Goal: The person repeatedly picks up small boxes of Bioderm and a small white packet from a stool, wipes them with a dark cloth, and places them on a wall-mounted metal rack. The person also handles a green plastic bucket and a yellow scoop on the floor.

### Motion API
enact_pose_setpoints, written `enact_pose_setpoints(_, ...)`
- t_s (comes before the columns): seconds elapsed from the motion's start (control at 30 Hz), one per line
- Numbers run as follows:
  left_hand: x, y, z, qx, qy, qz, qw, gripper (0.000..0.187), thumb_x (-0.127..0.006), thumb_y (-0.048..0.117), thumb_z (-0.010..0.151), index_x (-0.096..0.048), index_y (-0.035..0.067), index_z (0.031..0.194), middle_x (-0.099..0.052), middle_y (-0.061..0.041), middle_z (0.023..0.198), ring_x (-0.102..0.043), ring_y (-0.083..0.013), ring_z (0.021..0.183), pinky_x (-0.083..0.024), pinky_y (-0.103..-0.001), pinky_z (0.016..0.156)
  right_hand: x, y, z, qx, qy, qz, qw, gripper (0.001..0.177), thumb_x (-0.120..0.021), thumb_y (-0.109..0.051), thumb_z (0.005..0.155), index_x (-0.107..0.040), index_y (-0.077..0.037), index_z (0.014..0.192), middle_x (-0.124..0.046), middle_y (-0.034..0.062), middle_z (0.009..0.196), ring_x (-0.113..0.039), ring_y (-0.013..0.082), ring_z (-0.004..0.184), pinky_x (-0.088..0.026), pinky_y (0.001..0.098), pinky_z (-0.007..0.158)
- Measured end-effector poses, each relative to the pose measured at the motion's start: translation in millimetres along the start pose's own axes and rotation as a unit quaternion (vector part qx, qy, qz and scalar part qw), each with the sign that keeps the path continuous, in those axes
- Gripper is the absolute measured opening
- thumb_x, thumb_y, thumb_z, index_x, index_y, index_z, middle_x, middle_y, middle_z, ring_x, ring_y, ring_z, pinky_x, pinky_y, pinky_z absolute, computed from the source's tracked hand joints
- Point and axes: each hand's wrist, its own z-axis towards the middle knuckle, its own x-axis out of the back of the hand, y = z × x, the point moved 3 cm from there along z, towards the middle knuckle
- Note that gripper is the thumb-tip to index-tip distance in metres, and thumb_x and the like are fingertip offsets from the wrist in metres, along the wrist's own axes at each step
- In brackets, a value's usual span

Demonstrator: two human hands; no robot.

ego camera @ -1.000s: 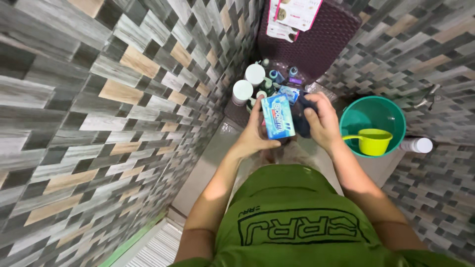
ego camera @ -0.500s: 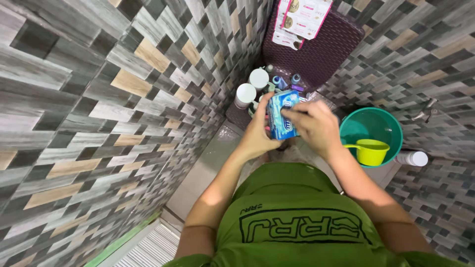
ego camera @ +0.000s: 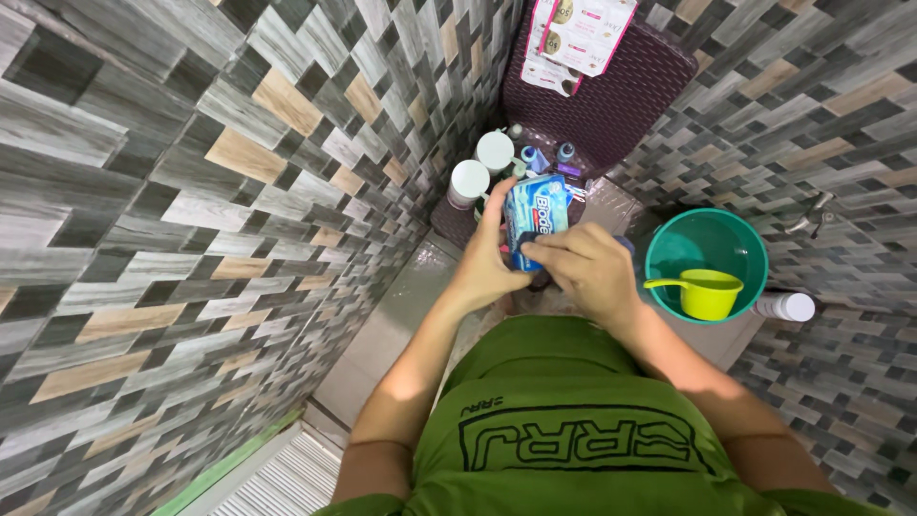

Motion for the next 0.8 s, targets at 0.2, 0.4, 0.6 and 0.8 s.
enact_pose_setpoints(0.2,-3,4,-4,-0.019,-0.024,0.008,0.999,0.116,-0.076,-0.004,0.066,-0.018,0.018,0.164,-0.046,-0.015,0.152,-0.06,-0.0233,0.128,-0.057,-0.033,0.094,7,2,15,-0.005,0.009,-0.035,0.999,0.031,-0.076,-0.004,0.081,-0.08,-0.017,0.109,-0.074,0.0006,0.102,-0.068,0.0235,0.088,-0.055,0.0358,0.079)
enact_pose_setpoints(0.4,0,6,-12,0.016,0.001,-0.006,1.0,0.114,-0.079,-0.003,0.068,-0.02,0.018,0.164,-0.057,-0.012,0.137,-0.065,-0.0201,0.113,-0.053,-0.03,0.085,15,15,20,-0.039,0.047,-0.046,0.997,0.024,-0.079,-0.006,0.086,-0.078,-0.014,0.108,-0.074,0.0034,0.101,-0.066,0.025,0.089,-0.055,0.0364,0.082)
enact_pose_setpoints(0.6,4,4,-11,0.014,0.019,-0.062,0.998,0.117,-0.078,-0.003,0.069,-0.017,0.017,0.167,-0.057,-0.01,0.135,-0.062,-0.0157,0.116,-0.059,-0.029,0.087,7,-9,5,-0.034,0.009,0.013,0.999,0.026,-0.079,-0.004,0.083,-0.078,-0.011,0.108,-0.074,0.0053,0.098,-0.067,0.0252,0.086,-0.055,0.0356,0.078)
enact_pose_setpoints(0.8,3,13,-8,-0.038,-0.03,-0.065,0.997,0.119,-0.079,-0.007,0.068,-0.018,0.012,0.168,-0.036,-0.015,0.165,-0.056,-0.0232,0.135,-0.055,-0.035,0.104,9,0,17,-0.033,0.043,0.014,0.998,0.02,-0.082,-0.005,0.084,-0.074,-0.009,0.102,-0.073,0.0062,0.096,-0.067,0.0276,0.086,-0.054,0.0381,0.079)
